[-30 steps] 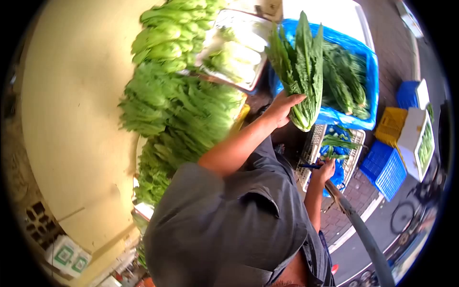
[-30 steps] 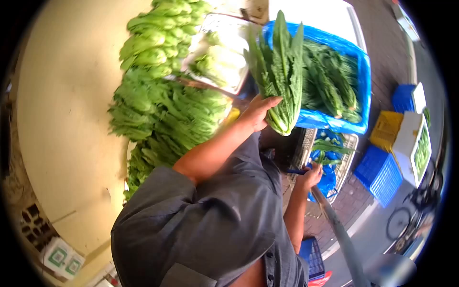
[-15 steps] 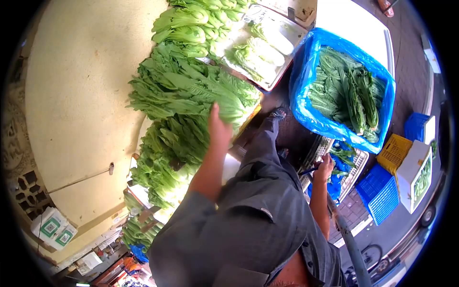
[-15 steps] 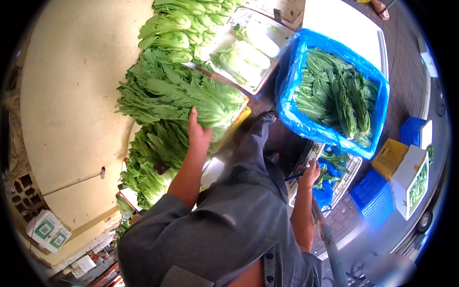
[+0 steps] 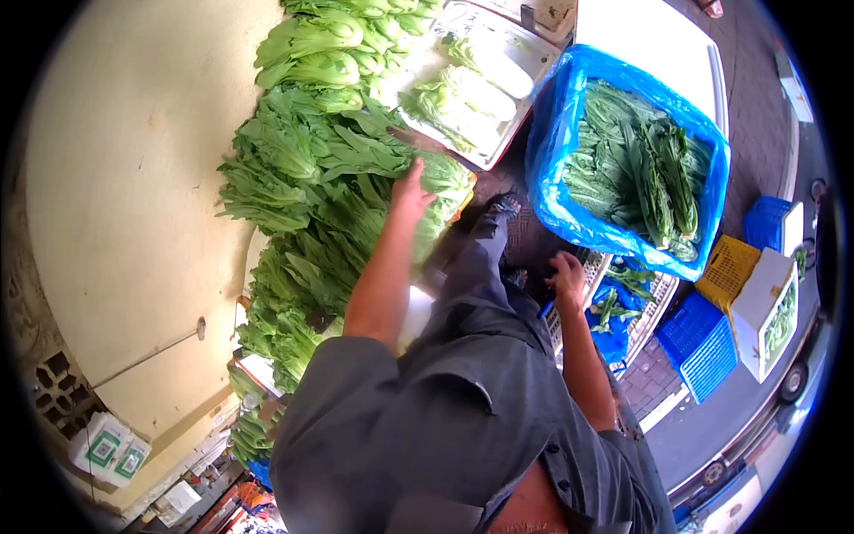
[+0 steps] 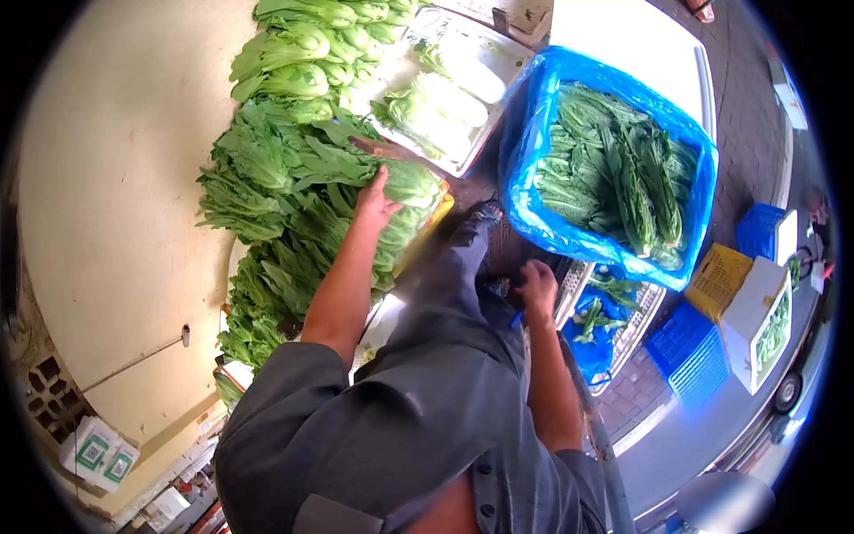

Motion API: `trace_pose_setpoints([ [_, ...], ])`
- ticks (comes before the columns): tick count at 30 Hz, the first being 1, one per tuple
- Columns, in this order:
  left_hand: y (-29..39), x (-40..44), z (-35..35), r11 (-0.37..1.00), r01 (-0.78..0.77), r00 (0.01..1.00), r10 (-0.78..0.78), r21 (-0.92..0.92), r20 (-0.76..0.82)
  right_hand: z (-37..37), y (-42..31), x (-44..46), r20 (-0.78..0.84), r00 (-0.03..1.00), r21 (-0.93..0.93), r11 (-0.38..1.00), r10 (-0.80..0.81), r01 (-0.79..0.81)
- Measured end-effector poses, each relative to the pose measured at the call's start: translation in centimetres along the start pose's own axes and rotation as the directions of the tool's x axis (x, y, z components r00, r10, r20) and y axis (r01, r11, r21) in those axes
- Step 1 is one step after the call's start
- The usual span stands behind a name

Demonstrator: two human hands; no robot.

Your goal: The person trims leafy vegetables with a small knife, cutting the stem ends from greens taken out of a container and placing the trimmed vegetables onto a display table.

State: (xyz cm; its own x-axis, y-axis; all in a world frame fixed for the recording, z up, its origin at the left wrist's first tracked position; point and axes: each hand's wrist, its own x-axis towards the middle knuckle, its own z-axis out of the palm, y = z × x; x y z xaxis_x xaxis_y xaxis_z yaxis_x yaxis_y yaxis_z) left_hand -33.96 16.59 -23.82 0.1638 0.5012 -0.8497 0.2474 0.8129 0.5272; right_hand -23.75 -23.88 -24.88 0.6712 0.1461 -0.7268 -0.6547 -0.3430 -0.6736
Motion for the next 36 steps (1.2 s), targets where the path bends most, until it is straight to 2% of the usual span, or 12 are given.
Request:
trace_pose_setpoints([
  [2, 0.2, -0.1, 0.0, 1.0, 0.022, 0.999, -0.022, -0.013, -0.046, 4.3, -2.4, -0.1, 0.136, 0.99, -0.049, 0.999, 0.02, -0.014],
  [5, -0.3, 0.0, -0.8, 0.99, -0.001, 0.984, 0.026, -0.143, 0.177, 10.3, -5.5, 1.1, 0.336, 0.941, -0.105, 0.991, -0.047, 0.087],
  [8, -2.8, 3.6, -3.3, 0.947, -0.255, 0.946, 0.203, 0.195, 0.253, 16.5, -7.2, 4.2, 0.417, 0.906, 0.001, 0.997, -0.068, 0.075],
  [12, -3.2, 4.0, -4.4, 0.87, -0.357, 0.931, 0.302, 0.339, 0.205, 23.2, -6.7, 7.8, 0.476, 0.879, 0.073, 0.997, -0.029, -0.007],
  [14, -2.8, 2.5, -3.6, 0.916, -0.312, 0.947, 0.278, 0.251, 0.165, 25.5, -4.9, 9.5, 0.485, 0.875, -0.037, 0.999, 0.011, 0.008],
  [17, -0.3, -2.5, -0.6, 0.997, -0.073, 0.997, 0.073, -0.02, 0.02, 25.8, -4.3, 8.4, 0.404, 0.915, -0.033, 0.999, -0.004, 0.019],
  [20, -0.9, -3.6, -1.5, 0.982, -0.14, 0.99, 0.134, 0.127, 0.055, 24.4, -3.2, 6.7, 0.375, 0.924, -0.063, 0.992, -0.074, 0.105],
  [25, -0.6, -3.5, 0.5, 0.936, -0.123, 0.977, 0.172, 0.33, -0.123, 25.3, -1.9, 9.9, 0.373, 0.904, -0.17, 0.943, -0.207, 0.286],
  [26, 0.1, -2.9, 0.9, 0.907, -0.114, 0.972, 0.185, 0.405, -0.142, 25.2, -2.5, 10.6, 0.414, 0.906, -0.146, 0.976, -0.086, 0.16],
  [29, -0.8, -3.1, 0.7, 0.925, -0.185, 0.972, 0.221, 0.331, -0.074, 24.7, -1.7, 11.3, 0.49, 0.864, -0.231, 0.938, -0.116, 0.257],
  [34, 0.1, -1.7, 0.1, 0.894, -0.142, 0.972, 0.206, 0.425, -0.11, 22.4, -5.1, 8.5, 0.414, 0.908, -0.281, 0.958, 0.067, 0.058],
  [36, 0.0, -0.7, 0.7, 0.908, -0.162, 0.971, 0.217, 0.386, -0.104, 20.9, -2.0, 9.9, 0.503, 0.828, -0.46, 0.733, -0.25, 0.501],
])
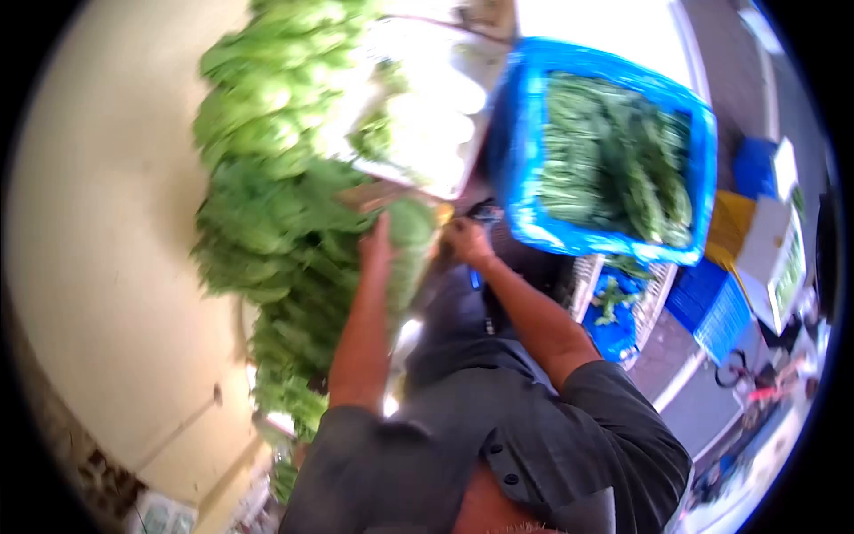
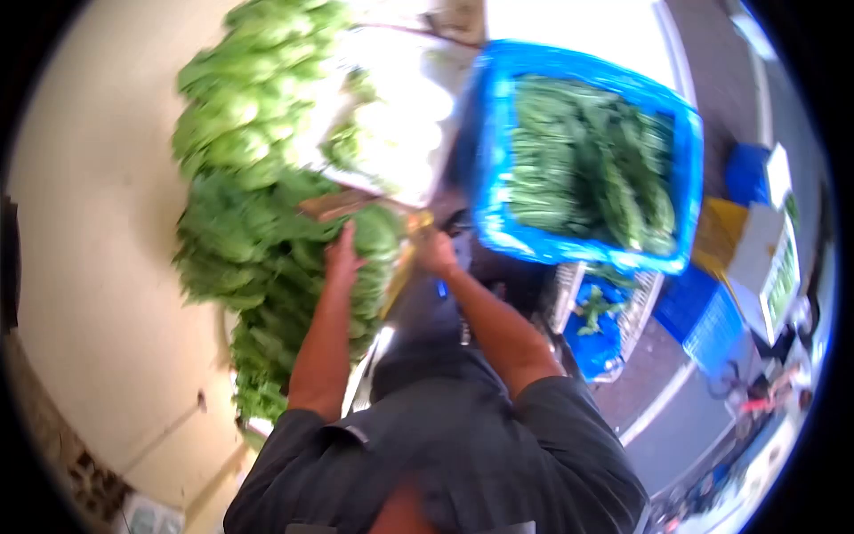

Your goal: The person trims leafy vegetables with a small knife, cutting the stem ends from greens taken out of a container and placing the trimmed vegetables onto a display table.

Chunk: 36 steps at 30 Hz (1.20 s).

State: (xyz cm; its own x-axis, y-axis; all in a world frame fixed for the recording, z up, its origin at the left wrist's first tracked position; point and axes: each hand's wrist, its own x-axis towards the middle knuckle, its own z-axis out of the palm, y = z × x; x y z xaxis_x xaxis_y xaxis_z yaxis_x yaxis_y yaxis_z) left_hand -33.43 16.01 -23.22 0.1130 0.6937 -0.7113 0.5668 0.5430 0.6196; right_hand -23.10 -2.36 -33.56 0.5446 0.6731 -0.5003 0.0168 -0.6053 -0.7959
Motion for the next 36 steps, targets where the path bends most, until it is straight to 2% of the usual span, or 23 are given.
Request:
trace_pose_setpoints([
  [1, -0.9, 0.4, -0.6, 0.998, -0.008, 1.0, 0.009, -0.063, 0.019, -1.6, 0.0, -1.0, -0.002, 1.0, -0.116, 0.993, -0.016, 0.015],
  [2, -1.7, 1.1, -0.8, 0.998, 0.019, 0.998, -0.023, -0.067, -0.053, -4.5, -1.3, -3.4, -0.029, 0.999, 0.105, 0.994, 0.013, -0.01],
  [3, -0.6, -0.6, -0.7, 0.995, 0.025, 1.0, -0.025, -0.099, -0.004, -9.3, -5.4, -5.9, 0.134, 0.972, 0.405, 0.885, 0.191, -0.229],
  [5, -1.0, -0.7, -0.5, 0.996, 0.073, 0.982, -0.081, -0.053, -0.171, -14.6, -6.9, -9.6, -0.095, 0.958, 0.619, 0.77, 0.27, -0.155],
  [6, -0.1, -2.5, -0.3, 0.992, 0.043, 0.987, -0.06, -0.119, -0.148, -15.2, -3.6, -9.8, -0.274, 0.883, 0.66, 0.742, 0.382, -0.117],
  [8, 0.1, -3.9, -1.2, 0.98, -0.005, 0.996, -0.012, -0.198, -0.086, -19.5, 2.3, -11.5, -0.599, 0.657, 0.65, 0.757, 0.459, 0.063],
  [9, -0.6, -3.5, -2.4, 0.975, -0.029, 0.999, 0.021, -0.218, -0.041, -23.1, 0.7, -14.0, -0.635, 0.552, 0.705, 0.698, 0.54, 0.127],
  [10, -1.0, -3.3, -3.2, 0.979, -0.032, 0.999, 0.029, -0.201, -0.02, -25.5, 2.9, -15.0, -0.706, 0.409, 0.658, 0.749, 0.578, 0.077],
  [11, -1.2, -3.2, -3.9, 0.982, -0.038, 0.999, 0.039, -0.183, -0.002, -26.9, 8.5, -15.5, -0.871, 0.276, 0.417, 0.909, 0.406, -0.02],
  [12, -1.5, -3.3, -4.5, 0.985, -0.047, 0.999, 0.05, -0.166, 0.015, -29.3, 9.5, -16.7, -0.917, 0.21, 0.292, 0.929, 0.34, -0.227],
  [13, -1.3, -4.0, -4.9, 0.989, -0.008, 1.0, 0.01, -0.146, 0.013, -30.7, 10.6, -17.2, -0.955, 0.151, 0.203, 0.935, 0.254, -0.292],
  [15, -0.5, -5.7, -5.4, 0.992, 0.063, 0.998, -0.063, -0.109, 0.007, -33.2, 12.6, -17.6, -0.951, 0.159, 0.165, 0.872, 0.264, -0.461],
  [18, 1.3, -10.5, -4.6, 0.996, 0.009, 1.0, -0.011, 0.09, 0.023, -36.8, 14.5, -17.4, -0.931, 0.137, 0.239, 0.85, 0.337, -0.469],
  [21, 2.8, -12.8, -2.5, 0.978, -0.091, 0.979, 0.054, 0.187, 0.196, -40.2, 16.2, -15.7, -0.964, 0.219, 0.055, 0.919, 0.151, -0.392],
  [24, 4.5, -14.2, 2.5, 0.973, -0.136, 0.923, 0.056, 0.186, 0.381, -42.8, 16.7, -14.2, -0.89, 0.352, 0.093, 0.871, 0.29, -0.483],
  [27, 5.6, -15.2, 8.7, 0.958, -0.234, 0.821, 0.102, 0.168, 0.561, -43.6, 15.4, -14.1, -0.902, 0.326, 0.117, 0.886, 0.284, -0.448],
  [28, 6.1, -16.0, 11.2, 0.949, -0.272, 0.772, 0.115, 0.162, 0.625, -43.7, 15.0, -14.5, -0.893, 0.348, 0.079, 0.861, 0.285, -0.502],
  [31, 5.8, -18.2, 18.5, 0.946, -0.317, 0.549, 0.128, 0.064, 0.826, -42.1, 10.6, -17.3, -0.837, 0.353, 0.316, 0.896, 0.418, -0.311],
  [33, 5.6, -20.2, 23.0, 0.926, -0.364, 0.4, 0.06, 0.098, 0.914, -39.7, 5.0, -19.9, -0.744, 0.379, 0.59, 0.807, 0.55, -0.013],
  [36, 5.1, -23.7, 30.2, 0.992, -0.11, 0.282, -0.024, 0.058, 0.959, -36.0, 1.8, -23.0, -0.645, 0.482, 0.744, 0.631, 0.593, 0.22],
])
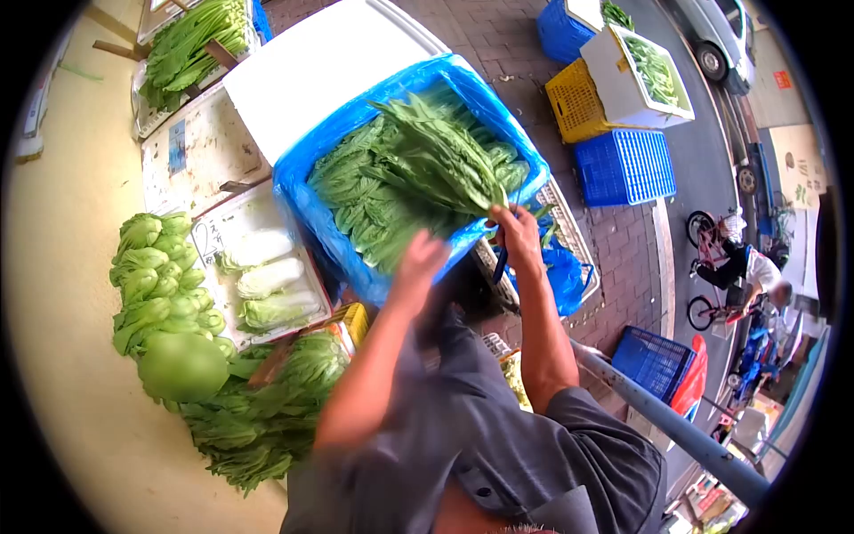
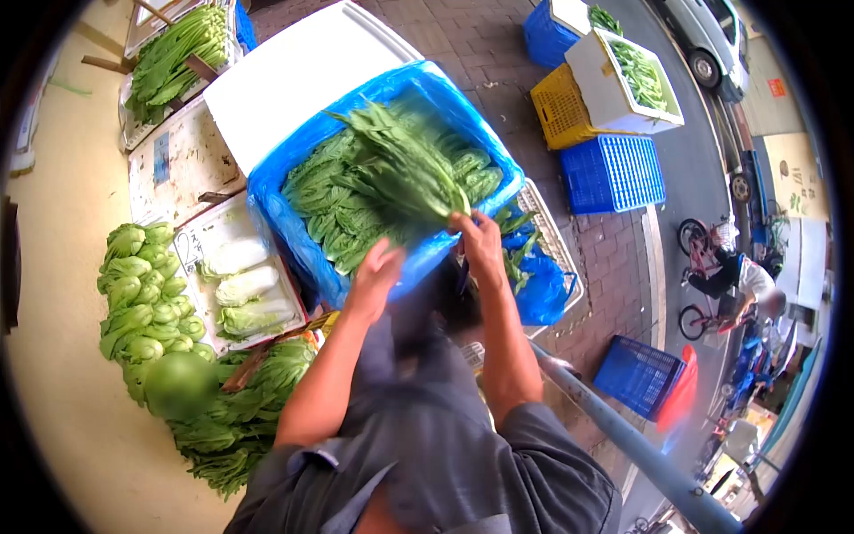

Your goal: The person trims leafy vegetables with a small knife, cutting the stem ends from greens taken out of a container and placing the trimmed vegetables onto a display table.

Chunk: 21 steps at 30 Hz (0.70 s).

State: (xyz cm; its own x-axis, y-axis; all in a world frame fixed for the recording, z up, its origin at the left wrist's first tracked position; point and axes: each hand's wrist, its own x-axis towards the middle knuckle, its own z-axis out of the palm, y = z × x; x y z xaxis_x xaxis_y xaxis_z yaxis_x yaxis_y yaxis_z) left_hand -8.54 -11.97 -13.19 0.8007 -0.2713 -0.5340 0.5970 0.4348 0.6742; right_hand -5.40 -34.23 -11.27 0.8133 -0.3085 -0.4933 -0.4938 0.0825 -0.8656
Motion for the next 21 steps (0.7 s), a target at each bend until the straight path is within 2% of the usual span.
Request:
trace_pose_setpoints([
  [1, -0.3, 1.7, 1.2, 0.997, 0.021, 0.999, -0.017, -0.08, 0.048, -0.1, 0.0, -2.2, 0.022, 0.998, 0.095, 0.994, 0.057, -0.059],
  [3, -2.0, 4.7, 2.7, 0.951, -0.049, 0.986, 0.094, -0.304, 0.138, -0.2, -0.5, -5.8, 0.08, 0.989, 0.197, 0.971, 0.121, -0.135],
  [5, 0.0, 4.1, 6.0, 0.935, -0.084, 0.967, 0.161, -0.345, 0.199, -1.0, 0.7, -7.5, 0.118, 0.991, 0.112, 0.991, 0.06, -0.073],
  [6, 0.2, 3.8, 7.3, 0.924, -0.096, 0.957, 0.188, -0.371, 0.22, -1.3, 0.9, -8.2, 0.056, 0.998, 0.128, 0.991, 0.02, -0.027],
  [8, -1.0, 3.9, 8.9, 0.906, -0.102, 0.979, 0.165, -0.41, 0.119, -1.7, 0.5, -9.5, -0.077, 0.993, 0.15, 0.984, -0.089, 0.1],
  [9, -1.6, 4.1, 9.3, 0.896, -0.11, 0.986, 0.154, -0.43, 0.069, -2.5, 1.1, -9.9, -0.087, 0.984, 0.096, 0.981, -0.158, 0.166],
  [10, -2.0, 4.4, 9.5, 0.897, -0.083, 0.985, 0.139, -0.434, 0.1, -3.4, 2.1, -10.5, -0.091, 0.969, 0.041, 0.971, -0.229, 0.234],
  [11, -2.4, 4.4, 9.5, 0.877, 0.001, 0.991, 0.062, -0.481, 0.115, -4.1, 2.9, -11.1, -0.091, 0.95, -0.015, 0.954, -0.298, 0.298],
  [13, -2.4, 3.6, 9.8, 0.807, 0.166, 0.984, -0.099, -0.566, 0.148, -3.5, 2.1, -13.5, -0.043, 0.931, -0.241, 0.908, -0.363, 0.343],
  [15, -2.6, 3.0, 10.2, 0.808, 0.186, 0.98, -0.115, -0.559, 0.161, -3.1, 2.9, -13.9, -0.031, 0.851, -0.419, 0.78, -0.524, 0.465],
  [16, -2.7, 2.7, 10.3, 0.807, 0.184, 0.98, -0.109, -0.562, 0.165, -3.2, 3.3, -13.8, -0.028, 0.87, -0.487, 0.766, -0.493, 0.419],
  [21, -3.3, 1.4, 10.9, 0.814, 0.174, 0.981, -0.092, -0.555, 0.174, -3.0, 2.5, -14.1, -0.045, 0.841, -0.47, 0.754, -0.539, 0.458],
])
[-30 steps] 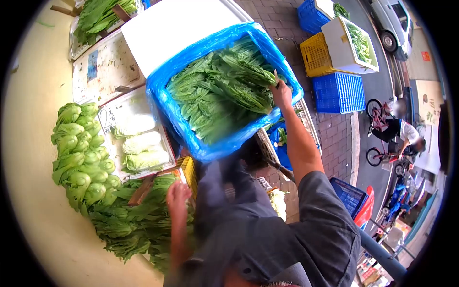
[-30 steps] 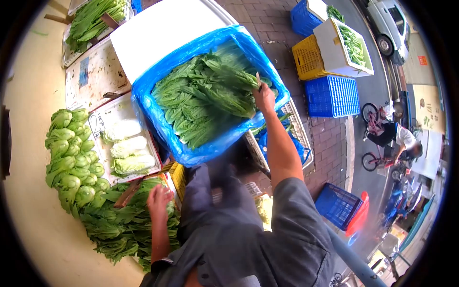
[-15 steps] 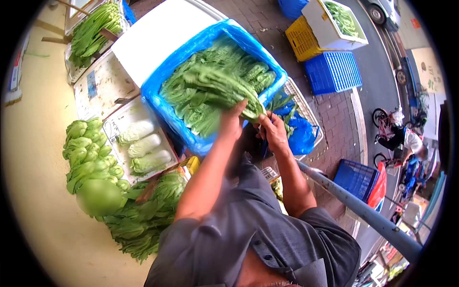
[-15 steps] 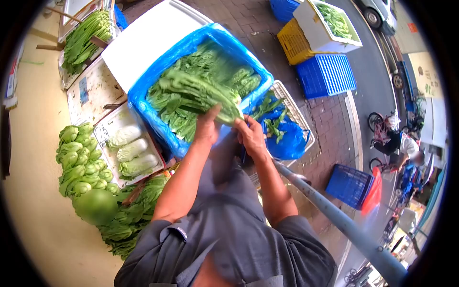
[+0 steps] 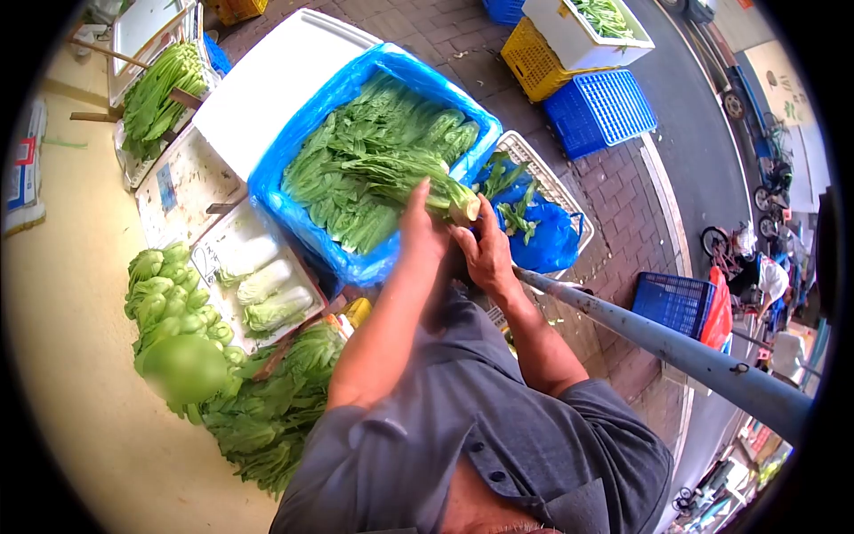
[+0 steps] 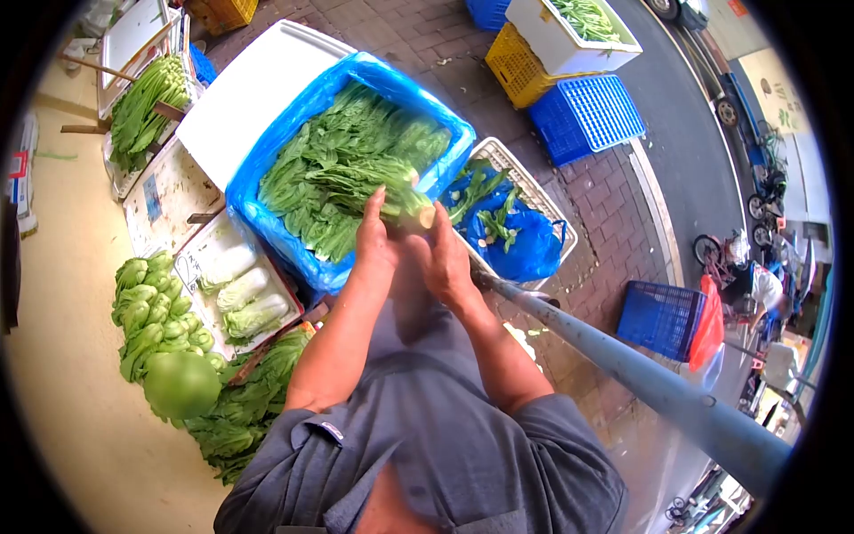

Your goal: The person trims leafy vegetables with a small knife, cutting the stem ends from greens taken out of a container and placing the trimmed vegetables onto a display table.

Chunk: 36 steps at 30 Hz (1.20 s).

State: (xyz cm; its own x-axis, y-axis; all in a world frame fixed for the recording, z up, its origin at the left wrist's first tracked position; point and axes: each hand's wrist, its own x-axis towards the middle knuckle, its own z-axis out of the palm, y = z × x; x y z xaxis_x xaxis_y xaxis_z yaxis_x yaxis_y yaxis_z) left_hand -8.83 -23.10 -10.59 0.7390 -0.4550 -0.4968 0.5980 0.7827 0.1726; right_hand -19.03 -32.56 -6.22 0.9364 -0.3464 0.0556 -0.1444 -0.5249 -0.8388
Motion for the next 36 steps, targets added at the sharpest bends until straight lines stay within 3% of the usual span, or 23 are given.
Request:
trace_pose_setpoints([
  [2, -0.2, -0.4, 0.3, 0.999, -0.014, 1.0, 0.014, 0.04, 0.002, -0.4, 0.2, 0.1, -0.015, 0.998, -0.048, 0.997, -0.063, 0.062],
  [15, -0.9, -0.5, 2.2, 0.977, 0.203, 0.968, -0.191, 0.062, -0.162, -3.4, 1.7, -0.6, 0.023, 0.997, 0.259, 0.963, 0.072, -0.076],
  [18, -1.7, 0.4, 2.3, 0.971, 0.205, 0.97, -0.185, 0.12, -0.159, -3.2, 3.4, -0.7, 0.005, 0.989, 0.361, 0.922, 0.145, -0.137],
  [21, -2.9, 1.1, 2.2, 0.964, 0.191, 0.952, -0.136, 0.186, -0.273, -3.3, 3.1, -1.4, -0.018, 0.974, 0.407, 0.891, 0.227, -0.201],
  [24, -1.7, 2.7, 1.7, 0.983, 0.167, 0.959, -0.144, 0.074, -0.245, -4.8, 6.1, -2.9, 0.042, 0.825, 0.558, 0.672, 0.564, -0.488],
  [25, -1.1, 2.9, 2.2, 0.981, 0.141, 0.961, -0.103, 0.133, -0.258, -3.9, 7.3, -3.5, -0.064, 0.786, 0.642, 0.629, 0.614, -0.439],
  [26, -1.2, 2.6, 2.4, 0.98, 0.134, 0.966, -0.096, 0.149, -0.241, -3.3, 8.8, -3.8, -0.039, 0.676, 0.817, 0.413, 0.736, -0.402],
  [28, -0.9, 2.2, 3.2, 0.979, 0.098, 0.975, -0.059, 0.177, -0.212, -2.4, 10.8, -2.8, 0.142, 0.445, 0.981, -0.067, 0.884, -0.181],
  [29, -0.6, 1.7, 3.2, 0.981, 0.043, 0.982, -0.007, 0.188, -0.188, -2.0, 11.3, -2.8, 0.196, 0.405, 0.978, -0.147, 0.893, -0.149],
  [30, 0.1, 1.3, 2.8, 0.983, 0.03, 0.989, -0.003, 0.182, -0.149, -1.6, 11.0, -3.3, 0.2, 0.417, 0.97, -0.118, 0.886, -0.214],
  [32, 2.3, -0.7, 1.9, 0.987, 0.005, 0.996, 0.009, 0.163, -0.085, -0.7, 10.1, -5.0, 0.19, 0.509, 0.888, 0.074, 0.839, -0.454],
  [33, 3.7, -3.7, 3.8, 0.986, -0.053, 0.994, 0.066, 0.155, -0.084, -0.4, 10.1, -6.0, 0.288, 0.538, 0.864, 0.027, 0.792, -0.503],
  [34, 4.7, -4.0, 2.3, 0.971, -0.147, 0.981, 0.167, 0.19, -0.094, 0.0, 9.8, -6.6, 0.319, 0.486, 0.818, 0.022, 0.814, -0.574],
  [36, 6.8, -5.5, -2.1, 0.9, -0.346, 0.91, 0.39, 0.263, -0.138, 0.8, 11.7, -7.7, 0.4, 0.499, 0.786, -0.008, 0.769, -0.618],
])
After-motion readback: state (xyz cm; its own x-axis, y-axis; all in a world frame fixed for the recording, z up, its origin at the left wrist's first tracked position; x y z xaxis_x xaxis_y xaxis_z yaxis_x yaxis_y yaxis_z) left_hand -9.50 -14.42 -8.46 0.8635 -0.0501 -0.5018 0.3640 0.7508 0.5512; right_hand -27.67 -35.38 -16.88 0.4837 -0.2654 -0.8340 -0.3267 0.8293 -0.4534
